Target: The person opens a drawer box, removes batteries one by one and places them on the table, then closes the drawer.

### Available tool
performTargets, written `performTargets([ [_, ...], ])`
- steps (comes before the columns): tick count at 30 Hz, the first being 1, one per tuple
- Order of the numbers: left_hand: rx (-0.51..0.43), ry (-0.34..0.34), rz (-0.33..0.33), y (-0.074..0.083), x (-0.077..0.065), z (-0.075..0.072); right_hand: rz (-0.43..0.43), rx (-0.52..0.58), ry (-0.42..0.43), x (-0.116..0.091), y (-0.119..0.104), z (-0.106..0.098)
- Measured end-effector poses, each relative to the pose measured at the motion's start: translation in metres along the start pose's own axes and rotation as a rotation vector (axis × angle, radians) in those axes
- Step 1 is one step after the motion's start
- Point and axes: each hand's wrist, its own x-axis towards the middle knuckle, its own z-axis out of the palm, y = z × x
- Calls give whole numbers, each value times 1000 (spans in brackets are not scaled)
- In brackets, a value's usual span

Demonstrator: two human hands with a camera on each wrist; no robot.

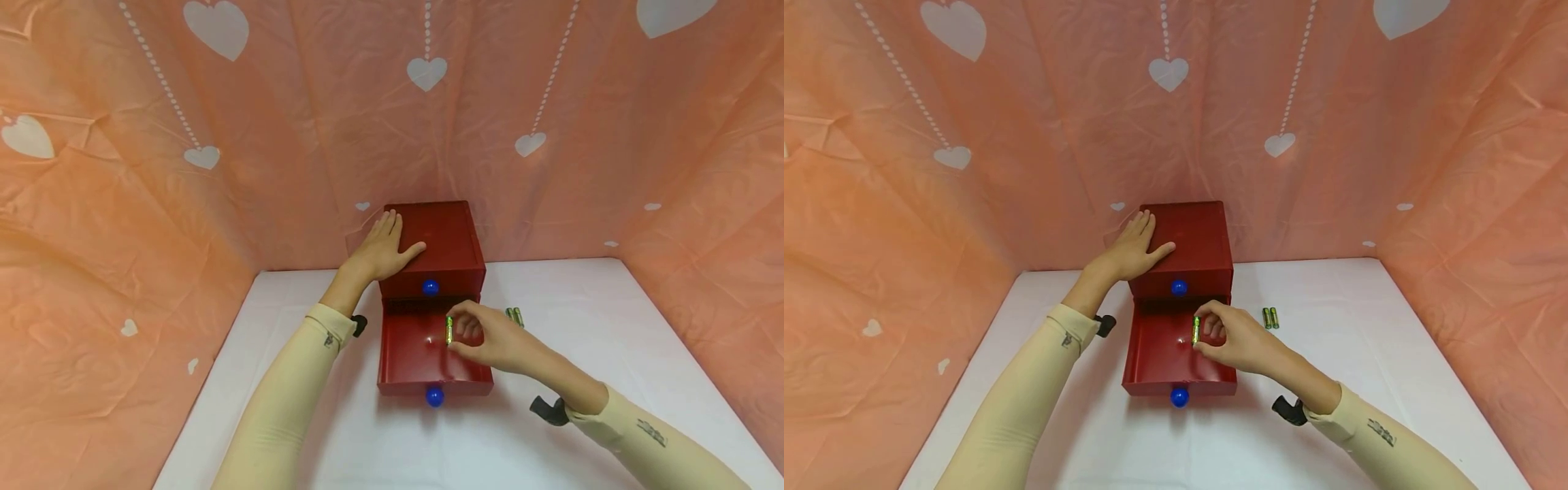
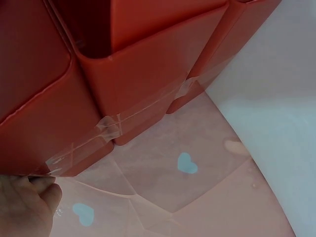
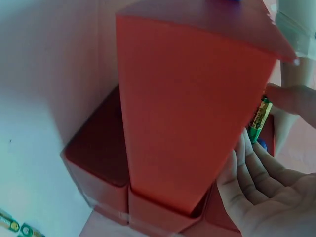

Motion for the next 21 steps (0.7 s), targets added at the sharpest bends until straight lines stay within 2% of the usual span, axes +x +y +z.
performTargets([
  [5,-6,-4,0,0,0,0,-41,-7,39,-6,3,-11],
  [21,-8,-12,-7,1,-2,-1,-72,-53,110,-26,22,-35],
])
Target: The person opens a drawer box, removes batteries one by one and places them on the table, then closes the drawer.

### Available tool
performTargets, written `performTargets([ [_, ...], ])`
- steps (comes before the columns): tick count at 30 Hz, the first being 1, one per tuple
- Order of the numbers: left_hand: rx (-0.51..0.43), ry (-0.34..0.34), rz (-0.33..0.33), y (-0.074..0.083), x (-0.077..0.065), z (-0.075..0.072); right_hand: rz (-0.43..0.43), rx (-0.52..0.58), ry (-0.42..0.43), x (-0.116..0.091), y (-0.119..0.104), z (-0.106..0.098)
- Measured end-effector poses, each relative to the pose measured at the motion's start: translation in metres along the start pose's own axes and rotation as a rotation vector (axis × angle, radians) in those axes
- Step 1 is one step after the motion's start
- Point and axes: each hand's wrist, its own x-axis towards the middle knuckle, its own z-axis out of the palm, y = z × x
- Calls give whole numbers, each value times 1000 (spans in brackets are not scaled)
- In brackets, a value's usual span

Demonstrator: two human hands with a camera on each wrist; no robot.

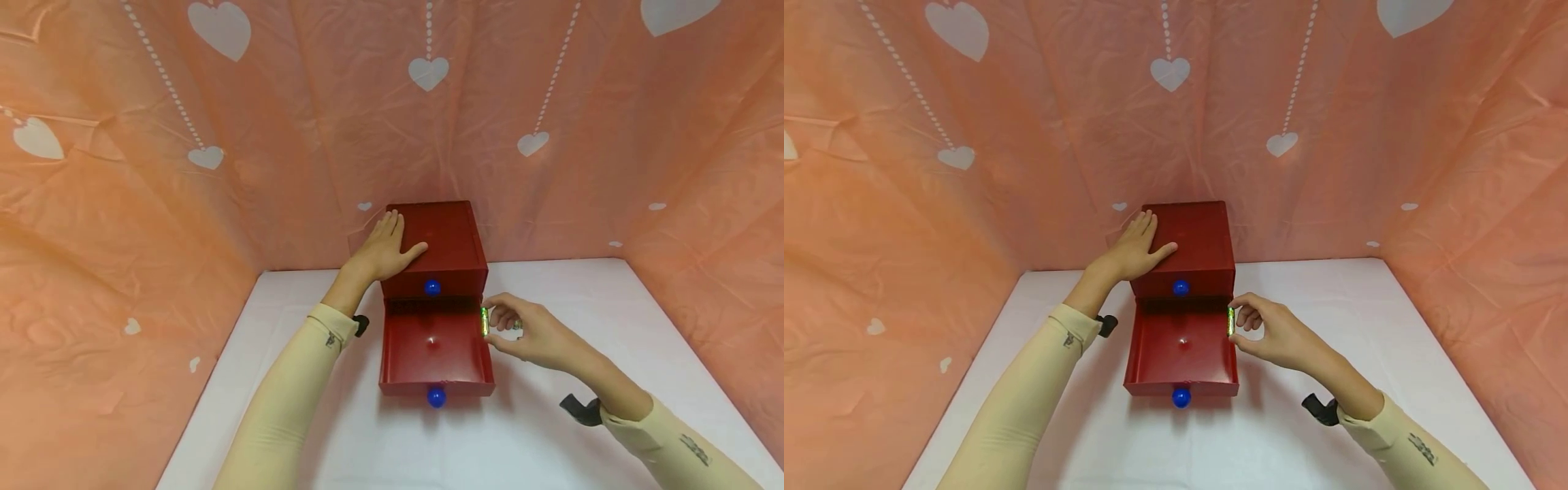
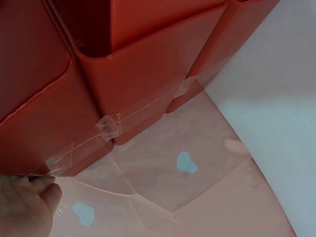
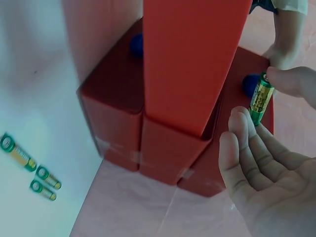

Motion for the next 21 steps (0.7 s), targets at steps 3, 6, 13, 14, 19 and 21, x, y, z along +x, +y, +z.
performTargets([
  [3,6,-1,0,0,1,0,-1,-6,12,-4,7,-4],
  [6,12,-5,-2,0,2,-1,-4,-12,21,-7,14,-6],
  [13,13,-5,1,1,1,-1,-18,-18,16,-17,34,-8],
  [14,12,-5,1,1,0,-1,-20,-20,15,-19,37,-8],
  [19,1,-5,-2,1,0,-1,-46,-33,19,-25,50,-8],
  [21,2,-5,-2,1,0,-1,-43,-32,14,-28,55,-8],
])
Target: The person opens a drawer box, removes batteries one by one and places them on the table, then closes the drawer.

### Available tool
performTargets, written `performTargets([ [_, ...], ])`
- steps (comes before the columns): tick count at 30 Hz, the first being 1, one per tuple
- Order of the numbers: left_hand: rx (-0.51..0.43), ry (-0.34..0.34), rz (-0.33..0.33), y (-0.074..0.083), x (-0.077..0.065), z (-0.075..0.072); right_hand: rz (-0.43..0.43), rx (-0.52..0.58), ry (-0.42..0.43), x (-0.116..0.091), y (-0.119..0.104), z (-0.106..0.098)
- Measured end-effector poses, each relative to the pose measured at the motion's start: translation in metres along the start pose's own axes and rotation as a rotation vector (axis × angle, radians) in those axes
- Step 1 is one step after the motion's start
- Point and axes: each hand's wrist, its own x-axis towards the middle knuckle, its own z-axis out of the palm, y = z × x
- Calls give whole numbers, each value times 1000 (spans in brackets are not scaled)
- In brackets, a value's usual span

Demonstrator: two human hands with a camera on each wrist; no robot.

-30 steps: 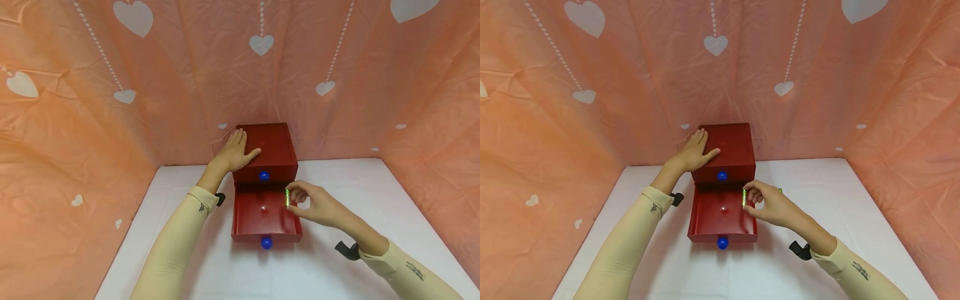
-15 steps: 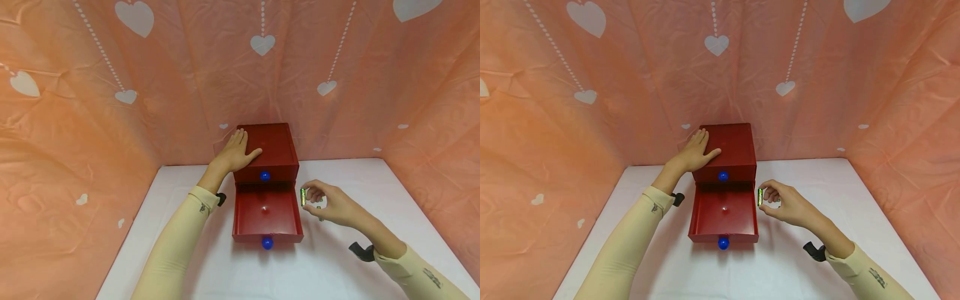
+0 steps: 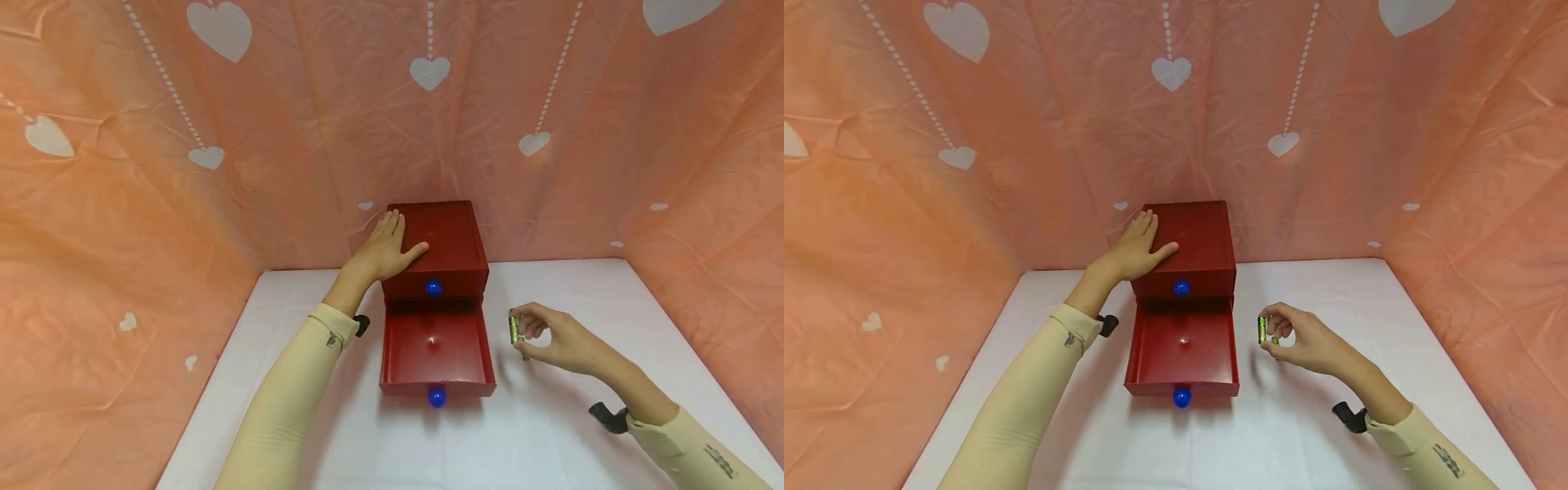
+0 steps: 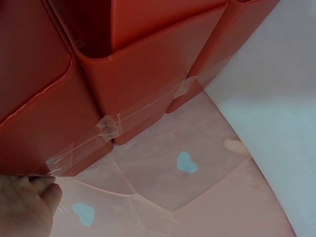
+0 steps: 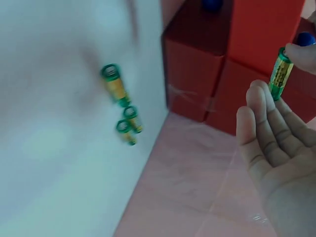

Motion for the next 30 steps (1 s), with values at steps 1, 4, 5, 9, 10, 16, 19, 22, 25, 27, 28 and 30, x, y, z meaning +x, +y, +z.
performTargets([
  [1,1,0,0,0,0,0,6,4,-6,-2,2,0],
  [4,2,-2,-1,0,0,0,23,9,-21,-6,10,0],
  [5,2,-2,-1,0,1,0,29,8,-28,-7,12,0],
  [9,1,2,-2,0,1,0,33,-6,-36,-13,25,1],
  [10,2,3,-2,0,1,0,32,-14,-37,-14,28,2],
  [16,-2,-5,-5,0,1,-1,101,-45,-74,-21,45,2],
  [19,3,-5,-6,0,1,-1,171,-39,-104,-23,51,3],
  [22,8,-6,-8,0,2,-1,218,-22,-129,-24,55,6],
  [25,13,-7,-7,0,2,0,242,0,-156,-25,59,8],
  [27,14,-7,-4,0,3,0,258,15,-171,-26,60,8],
  [28,15,-5,-4,0,2,0,267,20,-179,-26,62,8],
  [30,19,-2,-6,1,2,0,279,31,-195,-26,64,8],
])
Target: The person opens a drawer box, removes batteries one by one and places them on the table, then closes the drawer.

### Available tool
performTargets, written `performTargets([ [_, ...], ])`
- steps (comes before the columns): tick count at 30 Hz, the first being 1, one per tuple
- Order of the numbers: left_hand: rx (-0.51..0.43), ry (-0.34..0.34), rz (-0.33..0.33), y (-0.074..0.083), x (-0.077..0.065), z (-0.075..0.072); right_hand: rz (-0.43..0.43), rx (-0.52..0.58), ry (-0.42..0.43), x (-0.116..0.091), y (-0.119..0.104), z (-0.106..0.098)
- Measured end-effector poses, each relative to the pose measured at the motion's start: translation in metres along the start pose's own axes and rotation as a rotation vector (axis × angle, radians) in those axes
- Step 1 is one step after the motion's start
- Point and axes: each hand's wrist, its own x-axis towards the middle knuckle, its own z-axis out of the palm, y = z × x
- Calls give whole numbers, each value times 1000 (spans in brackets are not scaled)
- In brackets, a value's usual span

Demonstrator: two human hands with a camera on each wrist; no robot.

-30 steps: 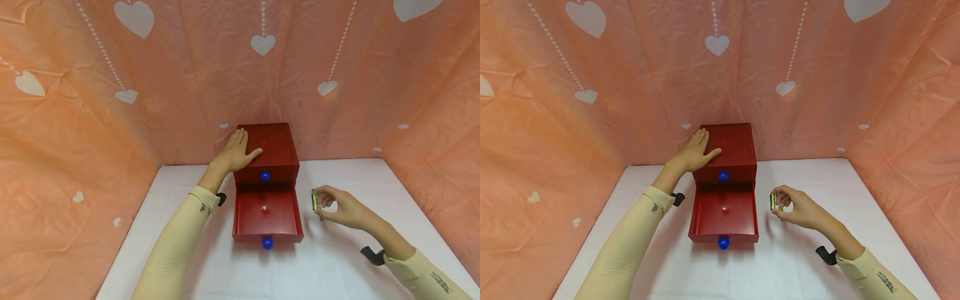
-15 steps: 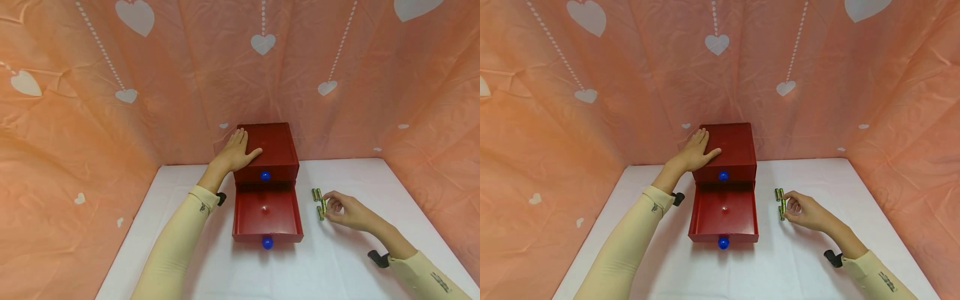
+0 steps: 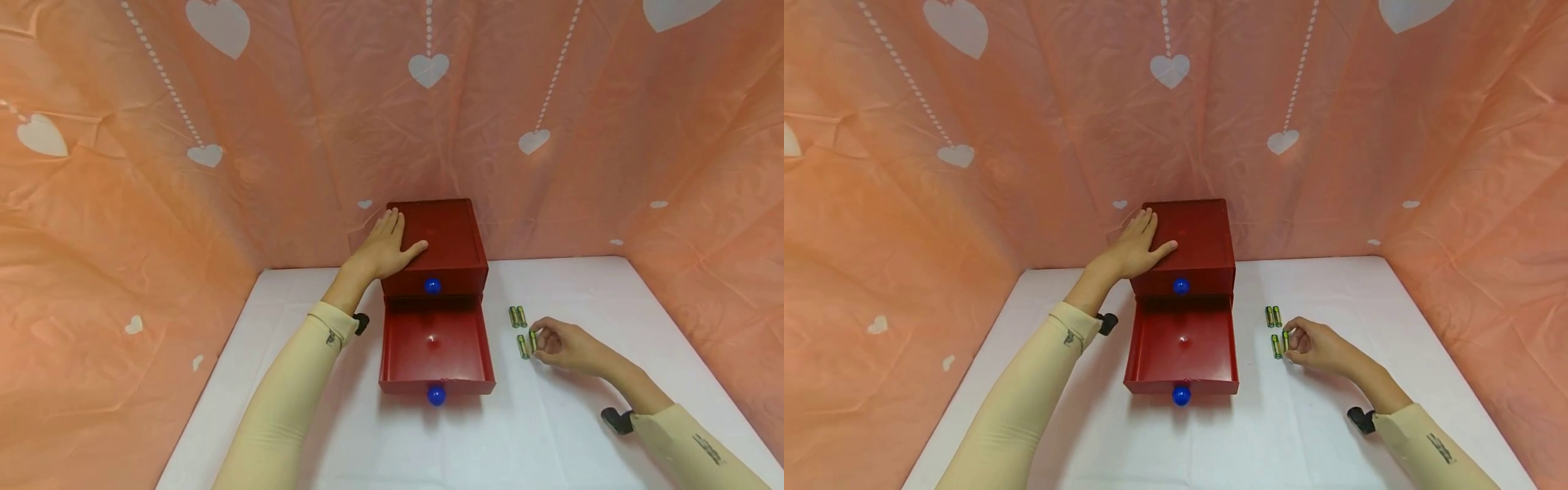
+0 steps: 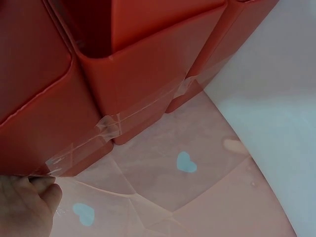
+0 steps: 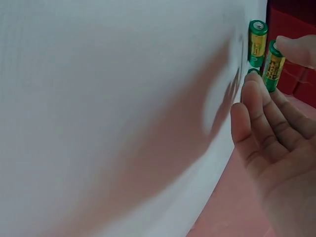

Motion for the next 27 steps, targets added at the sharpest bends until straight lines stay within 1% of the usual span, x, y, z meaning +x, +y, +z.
performTargets([
  [3,5,1,1,0,0,-1,15,13,-20,1,2,1],
  [7,6,0,5,1,0,-1,11,16,-36,3,4,2],
  [15,-3,-3,-6,1,-1,-1,-4,14,-42,7,3,4],
  [22,8,7,0,-1,1,0,26,12,-58,10,2,5],
  [27,10,10,6,-2,2,0,27,3,-58,12,4,7],
])
